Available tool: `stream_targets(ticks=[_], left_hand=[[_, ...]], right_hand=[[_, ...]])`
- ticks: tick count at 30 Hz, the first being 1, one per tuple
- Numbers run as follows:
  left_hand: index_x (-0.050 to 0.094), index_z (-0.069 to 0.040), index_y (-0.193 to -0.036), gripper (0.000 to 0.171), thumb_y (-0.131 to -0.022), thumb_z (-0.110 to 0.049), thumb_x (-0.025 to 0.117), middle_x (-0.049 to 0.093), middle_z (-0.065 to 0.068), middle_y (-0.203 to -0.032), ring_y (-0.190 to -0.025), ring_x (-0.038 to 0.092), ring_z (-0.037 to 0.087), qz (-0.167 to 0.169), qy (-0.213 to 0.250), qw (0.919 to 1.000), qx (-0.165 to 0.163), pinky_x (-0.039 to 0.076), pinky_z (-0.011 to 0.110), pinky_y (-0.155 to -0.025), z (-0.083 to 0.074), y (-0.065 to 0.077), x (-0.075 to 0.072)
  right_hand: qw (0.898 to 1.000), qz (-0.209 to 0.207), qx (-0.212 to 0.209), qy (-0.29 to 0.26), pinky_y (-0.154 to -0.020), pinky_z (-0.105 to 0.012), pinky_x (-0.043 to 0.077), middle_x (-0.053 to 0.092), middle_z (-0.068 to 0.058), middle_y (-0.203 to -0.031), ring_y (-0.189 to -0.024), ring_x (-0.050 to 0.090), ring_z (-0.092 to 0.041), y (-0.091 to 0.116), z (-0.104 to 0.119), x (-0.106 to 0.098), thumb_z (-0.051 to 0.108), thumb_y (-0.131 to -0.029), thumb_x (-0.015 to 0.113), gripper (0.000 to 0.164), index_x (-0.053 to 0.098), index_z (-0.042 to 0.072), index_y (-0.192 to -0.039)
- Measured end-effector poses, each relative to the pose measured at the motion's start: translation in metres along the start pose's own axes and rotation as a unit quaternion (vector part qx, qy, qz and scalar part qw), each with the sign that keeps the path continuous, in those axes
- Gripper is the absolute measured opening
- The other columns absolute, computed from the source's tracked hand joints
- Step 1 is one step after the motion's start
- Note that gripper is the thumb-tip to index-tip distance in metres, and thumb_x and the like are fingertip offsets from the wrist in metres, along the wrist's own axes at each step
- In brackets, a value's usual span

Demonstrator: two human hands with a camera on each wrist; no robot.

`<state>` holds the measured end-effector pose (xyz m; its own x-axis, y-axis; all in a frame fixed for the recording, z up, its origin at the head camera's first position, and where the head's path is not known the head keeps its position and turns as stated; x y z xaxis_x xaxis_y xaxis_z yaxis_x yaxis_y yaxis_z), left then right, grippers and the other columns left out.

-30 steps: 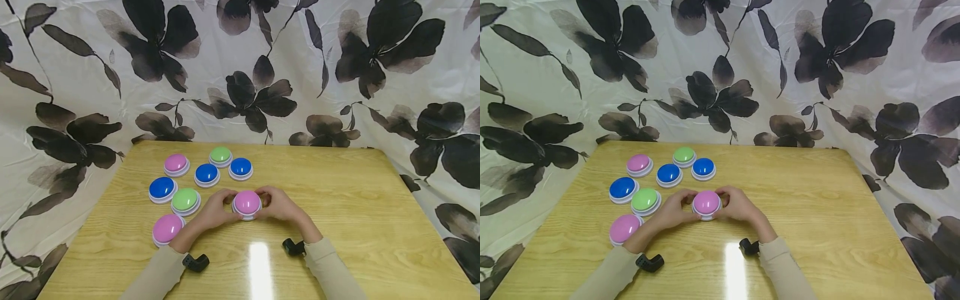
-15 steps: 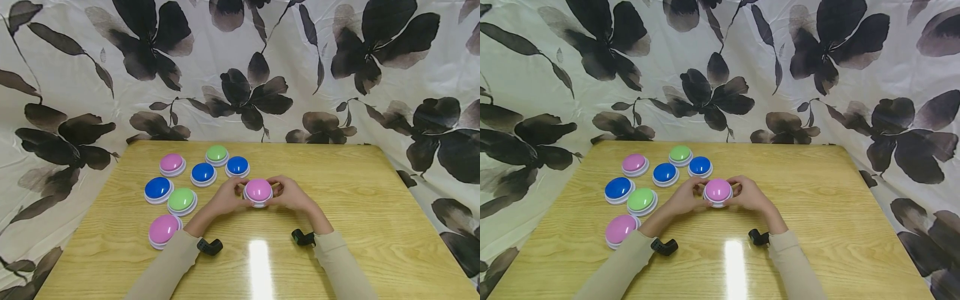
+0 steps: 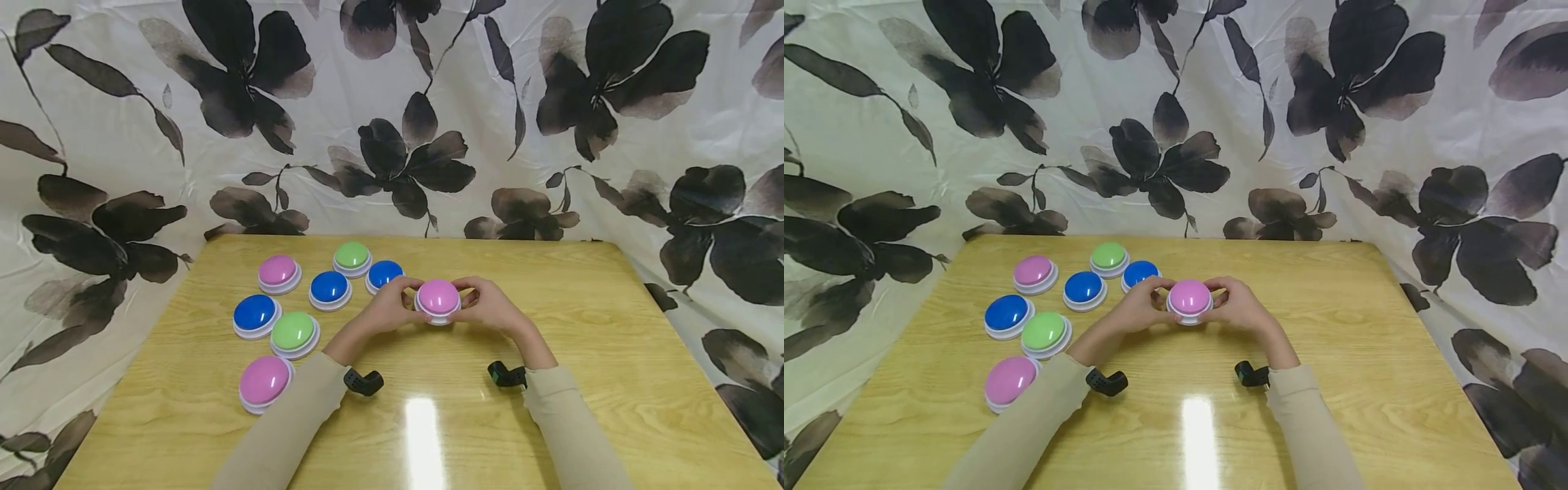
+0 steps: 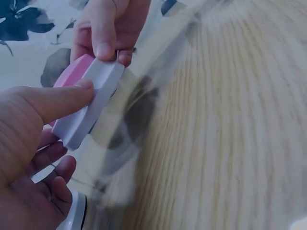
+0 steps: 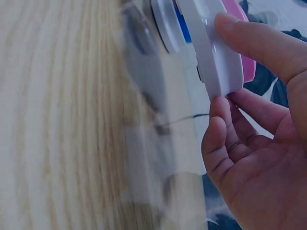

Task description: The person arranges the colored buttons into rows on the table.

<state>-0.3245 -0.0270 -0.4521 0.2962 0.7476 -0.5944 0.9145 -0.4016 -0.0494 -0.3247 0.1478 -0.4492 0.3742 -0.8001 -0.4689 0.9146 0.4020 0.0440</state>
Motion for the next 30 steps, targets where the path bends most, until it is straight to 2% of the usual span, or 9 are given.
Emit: stream_targets(ticks=[7, 14, 19, 24, 26, 30], left_hand=[[0.057, -0.006, -0.132, 0.067, -0.074, -0.024, 0.086, 0.055, 0.006, -0.122, -0.089, 0.053, 0.021, -0.001, 0.009, 0.9999, -0.014, 0.047, 0.028, -0.073, 0.001, -0.007, 0.006], [0.054, -0.005, -0.134, 0.066, -0.077, -0.018, 0.084, 0.052, 0.008, -0.125, -0.085, 0.057, 0.02, 0.006, 0.04, 0.9989, -0.024, 0.05, 0.026, -0.07, 0.005, -0.012, 0.013], [0.054, -0.002, -0.134, 0.066, -0.077, -0.017, 0.084, 0.051, 0.012, -0.127, -0.078, 0.056, 0.017, 0.003, 0.035, 0.9992, -0.02, 0.05, 0.025, -0.066, 0.007, -0.015, 0.016], [0.053, -0.002, -0.134, 0.067, -0.077, -0.017, 0.085, 0.051, 0.013, -0.13, -0.089, 0.055, 0.019, 0.0, 0.027, 0.9992, -0.029, 0.05, 0.026, -0.072, 0.012, -0.016, 0.017], [0.053, -0.001, -0.134, 0.068, -0.076, -0.018, 0.085, 0.052, 0.013, -0.13, -0.098, 0.054, 0.02, 0.0, 0.02, 0.9995, -0.025, 0.05, 0.027, -0.077, 0.013, -0.016, 0.017], [0.053, 0.0, -0.133, 0.069, -0.075, -0.02, 0.085, 0.052, 0.013, -0.13, -0.102, 0.054, 0.02, -0.002, 0.0, 0.9999, -0.016, 0.05, 0.03, -0.083, 0.017, -0.017, 0.014]], right_hand=[[0.999, 0.006, 0.018, -0.031, -0.063, -0.027, 0.051, 0.061, -0.019, -0.113, -0.085, 0.06, -0.024, -0.002, -0.009, -0.004, 0.008, -0.072, 0.086, 0.066, 0.056, -0.001, -0.13], [0.999, 0.006, 0.022, -0.023, -0.063, -0.027, 0.05, 0.059, -0.02, -0.116, -0.084, 0.059, -0.025, -0.006, -0.017, -0.007, 0.01, -0.074, 0.085, 0.066, 0.055, -0.002, -0.131], [0.999, 0.005, 0.023, -0.022, -0.064, -0.028, 0.05, 0.055, -0.019, -0.124, -0.085, 0.06, -0.024, -0.01, -0.023, -0.007, 0.009, -0.074, 0.085, 0.066, 0.055, -0.002, -0.131], [0.999, 0.014, 0.019, -0.038, -0.064, -0.029, 0.051, 0.053, -0.022, -0.127, -0.085, 0.061, -0.024, -0.011, -0.02, -0.003, 0.005, -0.074, 0.084, 0.066, 0.054, -0.005, -0.131], [0.999, 0.013, 0.021, -0.035, -0.064, -0.029, 0.051, 0.055, -0.022, -0.124, -0.084, 0.06, -0.024, -0.011, -0.019, -0.002, 0.005, -0.074, 0.084, 0.066, 0.054, -0.006, -0.131], [1.0, 0.004, 0.02, -0.014, -0.063, -0.026, 0.048, 0.061, -0.017, -0.112, -0.08, 0.058, -0.021, -0.018, -0.023, 0.003, 0.009, -0.072, 0.086, 0.067, 0.056, -0.004, -0.13]])
Point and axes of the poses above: each hand's wrist, its own y-axis away from the middle knuckle, its own x-axis out of the palm, z = x × y, the point moved 8 cm from there along -y, towards the middle knuckle
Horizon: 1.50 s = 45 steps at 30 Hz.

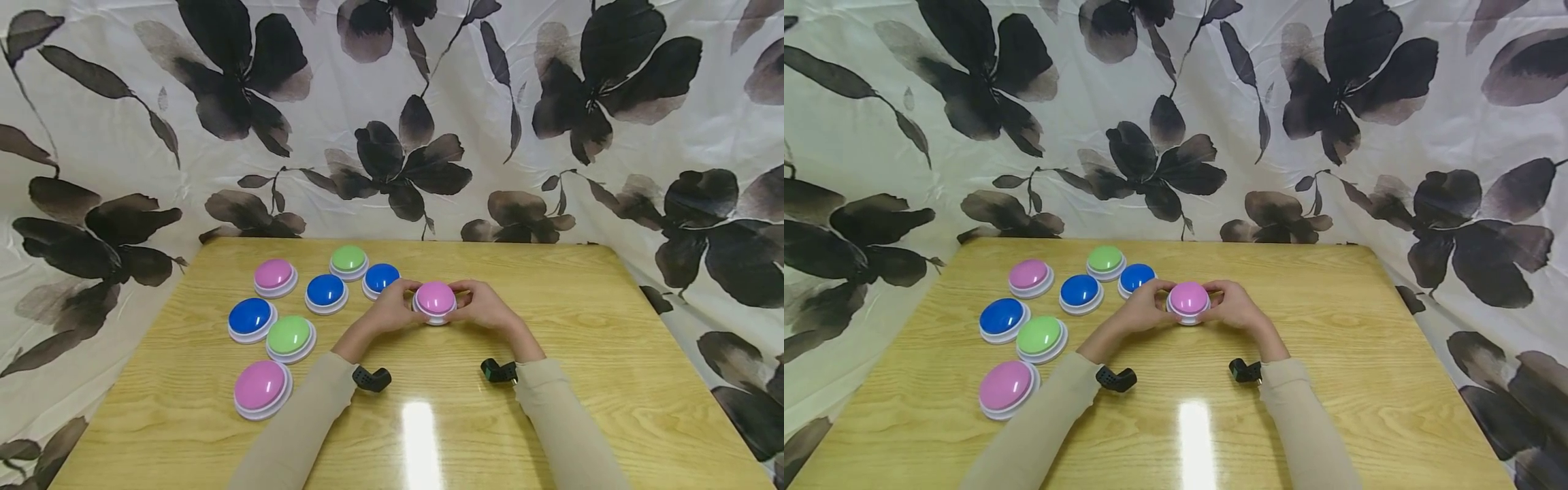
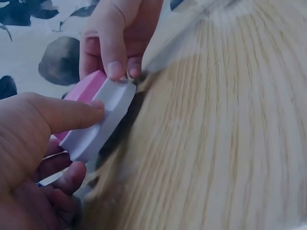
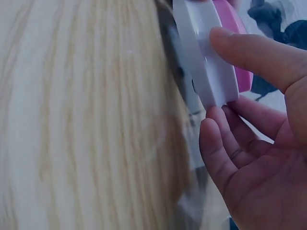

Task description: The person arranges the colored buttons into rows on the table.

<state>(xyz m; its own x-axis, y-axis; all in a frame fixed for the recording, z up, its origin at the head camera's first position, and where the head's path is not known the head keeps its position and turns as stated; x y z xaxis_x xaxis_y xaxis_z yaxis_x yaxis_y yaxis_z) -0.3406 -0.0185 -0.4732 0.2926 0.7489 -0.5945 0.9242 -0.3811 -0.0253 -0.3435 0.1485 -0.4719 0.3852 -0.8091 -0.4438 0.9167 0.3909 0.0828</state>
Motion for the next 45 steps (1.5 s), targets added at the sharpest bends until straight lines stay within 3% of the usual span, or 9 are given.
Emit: stream_targets(ticks=[3, 8, 14, 22, 30, 45], left_hand=[[0.053, 0.0, -0.133, 0.069, -0.075, -0.021, 0.085, 0.053, 0.014, -0.13, -0.102, 0.056, 0.022, 0.003, -0.016, 0.9999, 0.006, 0.05, 0.034, -0.087, 0.003, 0.001, -0.002], [0.054, 0.0, -0.132, 0.07, -0.075, -0.025, 0.085, 0.054, 0.013, -0.13, -0.121, 0.05, 0.025, 0.007, -0.033, 0.9993, 0.018, 0.04, 0.039, -0.103, 0.002, 0.003, -0.004], [0.055, -0.002, -0.131, 0.071, -0.073, -0.03, 0.086, 0.057, 0.01, -0.126, -0.117, 0.052, 0.021, 0.003, -0.051, 0.9984, 0.025, 0.042, 0.037, -0.101, 0.003, 0.005, -0.008], [0.054, -0.002, -0.133, 0.072, -0.074, -0.03, 0.085, 0.056, 0.01, -0.128, -0.121, 0.05, 0.022, 0.015, -0.065, 0.9977, 0.009, 0.039, 0.037, -0.104, 0.008, 0.009, -0.007], [0.052, -0.004, -0.135, 0.072, -0.076, -0.03, 0.084, 0.055, 0.009, -0.13, -0.122, 0.049, 0.022, 0.02, -0.077, 0.9968, 0.007, 0.039, 0.037, -0.104, 0.008, 0.007, -0.008], [0.049, -0.003, -0.138, 0.072, -0.08, -0.03, 0.081, 0.052, 0.011, -0.132, -0.123, 0.048, 0.023, 0.028, -0.086, 0.9959, 0.012, 0.037, 0.037, -0.106, 0.008, 0.009, -0.007]], right_hand=[[1.0, -0.002, -0.001, 0.005, -0.062, -0.026, 0.048, 0.063, -0.015, -0.105, -0.077, 0.057, -0.019, -0.003, -0.001, 0.004, 0.01, -0.071, 0.087, 0.067, 0.056, -0.004, -0.129], [1.0, -0.004, 0.003, 0.004, -0.06, -0.026, 0.048, 0.063, -0.016, -0.103, -0.076, 0.058, -0.017, -0.002, 0.001, 0.007, 0.008, -0.07, 0.087, 0.069, 0.055, -0.005, -0.129], [1.0, 0.0, -0.006, -0.003, -0.06, -0.028, 0.049, 0.062, -0.021, -0.106, -0.076, 0.059, -0.02, -0.001, 0.006, 0.012, 0.007, -0.071, 0.086, 0.07, 0.053, -0.007, -0.131], [0.999, -0.004, 0.005, 0.037, -0.061, -0.028, 0.05, 0.062, -0.015, -0.114, -0.076, 0.058, -0.018, -0.006, 0.0, 0.017, 0.012, -0.069, 0.089, 0.07, 0.056, -0.004, -0.129], [0.999, -0.018, 0.002, 0.039, -0.062, -0.03, 0.049, 0.062, -0.013, -0.115, -0.076, 0.056, -0.019, -0.006, 0.0, 0.016, 0.015, -0.069, 0.089, 0.068, 0.058, 0.0, -0.128], [0.999, -0.03, 0.01, 0.034, -0.06, -0.028, 0.048, 0.064, -0.01, -0.095, -0.074, 0.057, -0.019, -0.003, -0.002, 0.017, 0.014, -0.07, 0.089, 0.067, 0.058, -0.002, -0.127]])
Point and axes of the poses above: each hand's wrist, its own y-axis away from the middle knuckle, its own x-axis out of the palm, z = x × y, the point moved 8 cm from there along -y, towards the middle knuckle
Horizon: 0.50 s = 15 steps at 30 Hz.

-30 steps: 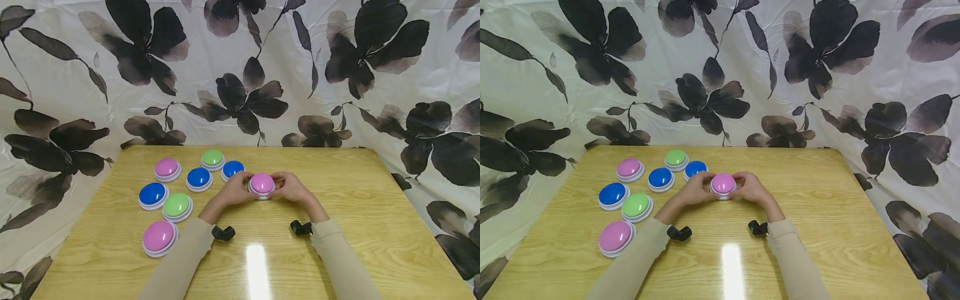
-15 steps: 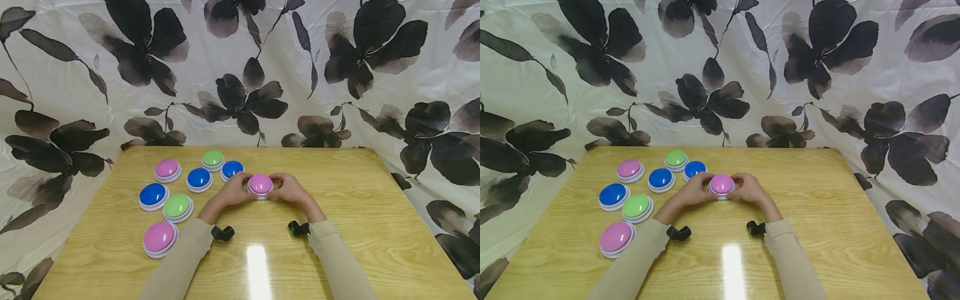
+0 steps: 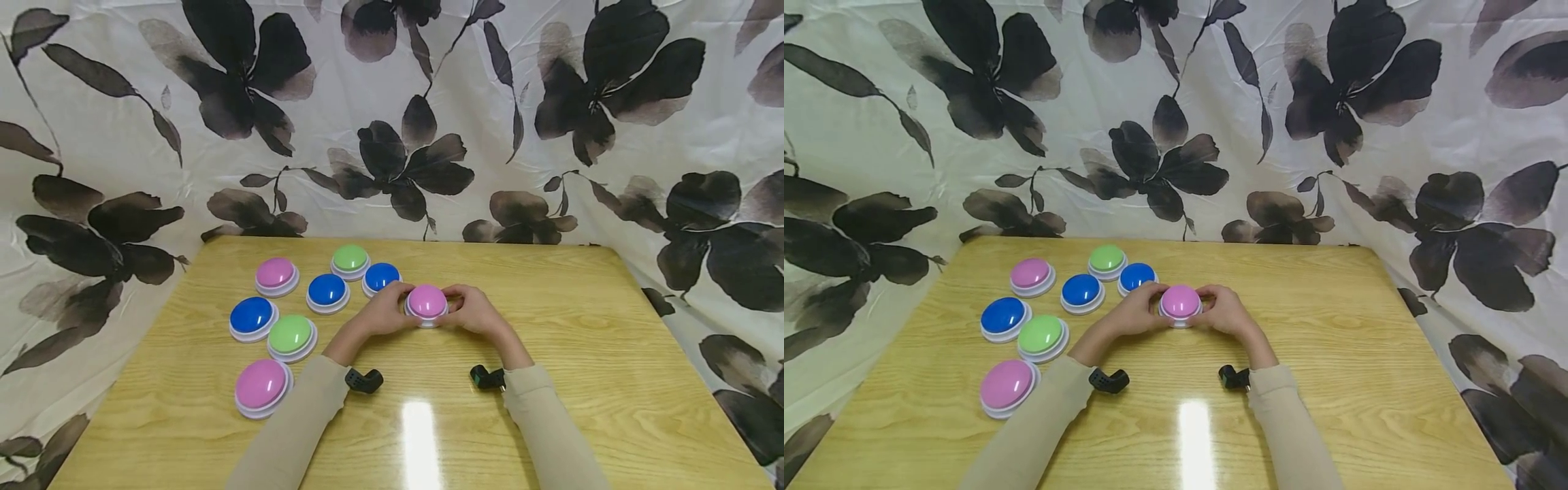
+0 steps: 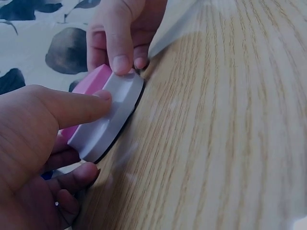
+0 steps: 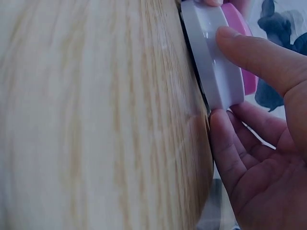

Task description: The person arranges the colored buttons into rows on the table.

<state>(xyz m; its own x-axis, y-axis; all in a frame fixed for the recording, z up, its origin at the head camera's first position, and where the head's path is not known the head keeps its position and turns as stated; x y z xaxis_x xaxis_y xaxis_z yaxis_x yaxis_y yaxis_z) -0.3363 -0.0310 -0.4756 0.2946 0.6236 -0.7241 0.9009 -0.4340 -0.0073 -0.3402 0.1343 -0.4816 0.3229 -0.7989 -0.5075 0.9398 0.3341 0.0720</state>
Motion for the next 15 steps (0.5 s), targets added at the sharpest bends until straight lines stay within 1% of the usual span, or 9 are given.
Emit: stream_targets(ticks=[3, 7, 11, 12, 15], left_hand=[[0.05, -0.003, -0.137, 0.071, -0.08, -0.029, 0.081, 0.052, 0.01, -0.132, -0.123, 0.048, 0.022, 0.001, 0.0, 1.0, -0.001, 0.037, 0.036, -0.105, 0.001, 0.0, 0.0], [0.051, -0.002, -0.136, 0.07, -0.079, -0.028, 0.082, 0.053, 0.01, -0.131, -0.122, 0.049, 0.023, 0.001, 0.008, 0.9999, 0.009, 0.038, 0.036, -0.105, 0.0, -0.001, -0.001], [0.051, -0.002, -0.136, 0.07, -0.079, -0.027, 0.082, 0.053, 0.011, -0.131, -0.122, 0.049, 0.023, 0.005, 0.019, 0.9997, 0.013, 0.037, 0.035, -0.105, 0.0, 0.0, -0.002], [0.051, -0.002, -0.136, 0.07, -0.079, -0.027, 0.082, 0.053, 0.011, -0.132, -0.123, 0.049, 0.023, 0.005, 0.021, 0.9997, 0.013, 0.037, 0.035, -0.105, 0.0, 0.0, -0.002], [0.049, -0.001, -0.138, 0.072, -0.079, -0.027, 0.082, 0.052, 0.012, -0.133, -0.122, 0.049, 0.022, 0.008, 0.034, 0.9993, 0.009, 0.038, 0.035, -0.105, 0.0, 0.001, -0.003]], right_hand=[[1.0, -0.002, -0.002, 0.0, -0.06, -0.028, 0.048, 0.064, -0.009, -0.096, -0.075, 0.057, -0.019, 0.001, 0.0, 0.002, 0.015, -0.071, 0.088, 0.066, 0.058, -0.001, -0.127], [1.0, -0.01, -0.005, -0.001, -0.06, -0.028, 0.047, 0.063, -0.011, -0.094, -0.074, 0.055, -0.019, 0.003, 0.002, 0.002, 0.014, -0.071, 0.088, 0.065, 0.058, -0.002, -0.126], [1.0, -0.013, -0.019, -0.005, -0.059, -0.026, 0.046, 0.065, -0.012, -0.098, -0.073, 0.055, -0.017, 0.004, 0.005, 0.002, 0.013, -0.071, 0.088, 0.064, 0.058, -0.004, -0.125], [1.0, -0.01, -0.022, -0.008, -0.059, -0.026, 0.046, 0.065, -0.015, -0.1, -0.073, 0.055, -0.019, 0.006, 0.01, 0.002, 0.011, -0.071, 0.087, 0.064, 0.058, -0.006, -0.125], [1.0, -0.009, -0.026, -0.009, -0.06, -0.027, 0.046, 0.064, -0.016, -0.103, -0.074, 0.055, -0.018, 0.007, 0.011, 0.002, 0.011, -0.071, 0.087, 0.065, 0.057, -0.006, -0.126]])
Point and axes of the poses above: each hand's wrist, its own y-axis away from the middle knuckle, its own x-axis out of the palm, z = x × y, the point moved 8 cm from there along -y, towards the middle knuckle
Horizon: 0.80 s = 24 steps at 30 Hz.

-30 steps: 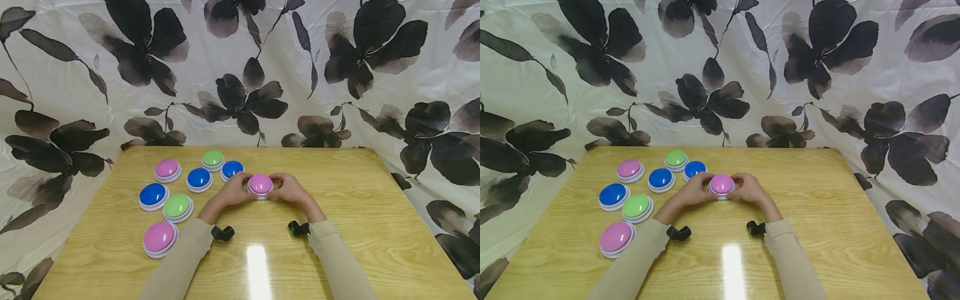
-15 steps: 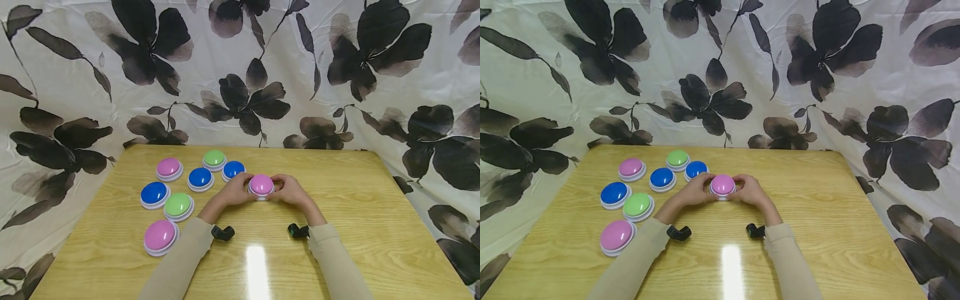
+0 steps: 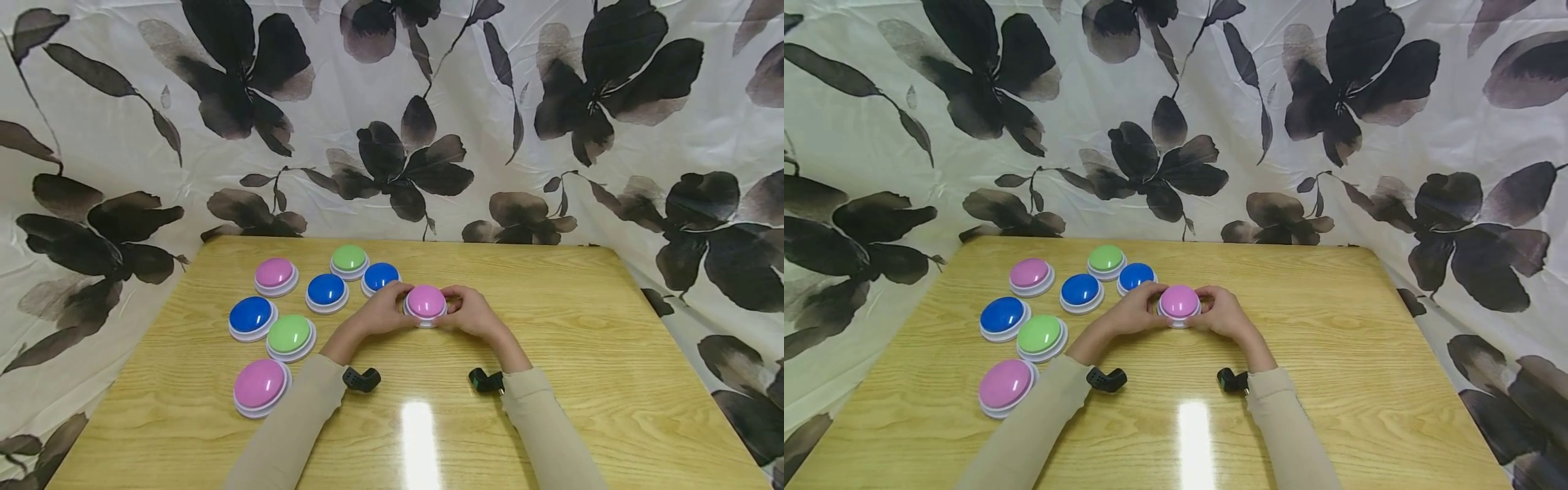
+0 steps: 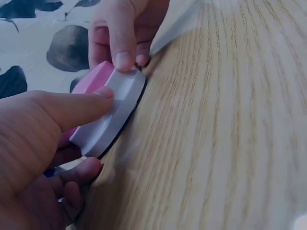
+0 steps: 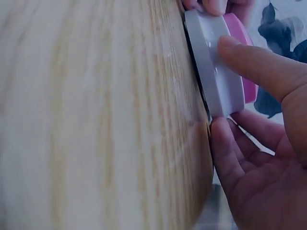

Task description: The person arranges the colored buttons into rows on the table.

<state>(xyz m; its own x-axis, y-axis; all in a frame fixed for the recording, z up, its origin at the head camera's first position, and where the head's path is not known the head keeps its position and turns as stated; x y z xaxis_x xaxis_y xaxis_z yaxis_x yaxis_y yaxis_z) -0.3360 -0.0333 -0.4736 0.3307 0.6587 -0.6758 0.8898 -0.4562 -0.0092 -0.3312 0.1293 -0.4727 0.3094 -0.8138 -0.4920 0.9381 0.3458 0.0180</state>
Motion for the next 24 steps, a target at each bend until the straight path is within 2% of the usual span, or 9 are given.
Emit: stream_targets(ticks=[2, 5, 8, 12, 18, 24], left_hand=[[0.046, -0.001, -0.14, 0.074, -0.08, -0.026, 0.082, 0.051, 0.012, -0.135, -0.112, 0.054, 0.021, -0.005, 0.017, 0.9998, -0.004, 0.044, 0.034, -0.098, 0.001, 0.002, -0.003], [0.045, -0.002, -0.141, 0.071, -0.082, -0.02, 0.08, 0.051, 0.014, -0.136, -0.094, 0.057, 0.018, -0.018, 0.051, 0.9985, -0.01, 0.05, 0.031, -0.083, -0.001, 0.007, -0.014], [0.049, -0.004, -0.139, 0.063, -0.084, -0.014, 0.078, 0.053, 0.015, -0.133, -0.08, 0.055, 0.019, -0.042, 0.072, 0.9965, -0.011, 0.05, 0.028, -0.068, -0.007, 0.014, -0.029], [0.054, -0.006, -0.136, 0.055, -0.086, -0.016, 0.076, 0.058, 0.014, -0.125, -0.083, 0.052, 0.021, -0.064, 0.081, 0.9942, -0.028, 0.048, 0.028, -0.064, -0.008, 0.022, -0.048], [0.054, -0.007, -0.137, 0.054, -0.088, -0.02, 0.074, 0.06, 0.015, -0.118, -0.084, 0.055, 0.024, -0.088, 0.088, 0.9906, -0.055, 0.049, 0.031, -0.061, 0.006, 0.034, -0.07], [0.051, -0.004, -0.139, 0.056, -0.088, -0.016, 0.073, 0.056, 0.014, -0.132, -0.088, 0.059, 0.022, -0.112, 0.095, 0.9871, -0.065, 0.048, 0.027, -0.061, 0.022, 0.043, -0.086]], right_hand=[[1.0, 0.004, 0.005, 0.011, -0.063, -0.029, 0.047, 0.063, -0.017, -0.105, -0.077, 0.056, -0.02, 0.001, 0.002, 0.0, 0.012, -0.072, 0.087, 0.069, 0.054, -0.006, -0.13], [0.999, 0.0, 0.009, 0.046, -0.073, -0.034, 0.05, 0.06, -0.017, -0.118, -0.088, 0.058, -0.023, 0.001, 0.005, -0.003, 0.018, -0.073, 0.087, 0.074, 0.051, -0.003, -0.134], [0.998, -0.011, 0.009, 0.06, -0.082, -0.041, 0.051, 0.053, -0.019, -0.13, -0.102, 0.057, -0.029, 0.004, 0.016, -0.011, 0.019, -0.076, 0.084, 0.072, 0.05, -0.001, -0.137], [0.998, -0.018, -0.009, 0.053, -0.086, -0.044, 0.049, 0.053, -0.019, -0.134, -0.107, 0.056, -0.032, 0.002, 0.034, -0.02, 0.018, -0.082, 0.08, 0.062, 0.053, 0.002, -0.135], [0.997, -0.011, -0.036, 0.06, -0.084, -0.041, 0.051, 0.058, -0.018, -0.128, -0.106, 0.058, -0.03, -0.007, 0.051, -0.021, 0.021, -0.084, 0.078, 0.053, 0.058, 0.002, -0.129], [0.997, 0.0, -0.034, 0.062, -0.086, -0.04, 0.051, 0.059, -0.015, -0.125, -0.106, 0.058, -0.028, -0.02, 0.063, -0.014, 0.022, -0.084, 0.078, 0.051, 0.059, 0.004, -0.127]])
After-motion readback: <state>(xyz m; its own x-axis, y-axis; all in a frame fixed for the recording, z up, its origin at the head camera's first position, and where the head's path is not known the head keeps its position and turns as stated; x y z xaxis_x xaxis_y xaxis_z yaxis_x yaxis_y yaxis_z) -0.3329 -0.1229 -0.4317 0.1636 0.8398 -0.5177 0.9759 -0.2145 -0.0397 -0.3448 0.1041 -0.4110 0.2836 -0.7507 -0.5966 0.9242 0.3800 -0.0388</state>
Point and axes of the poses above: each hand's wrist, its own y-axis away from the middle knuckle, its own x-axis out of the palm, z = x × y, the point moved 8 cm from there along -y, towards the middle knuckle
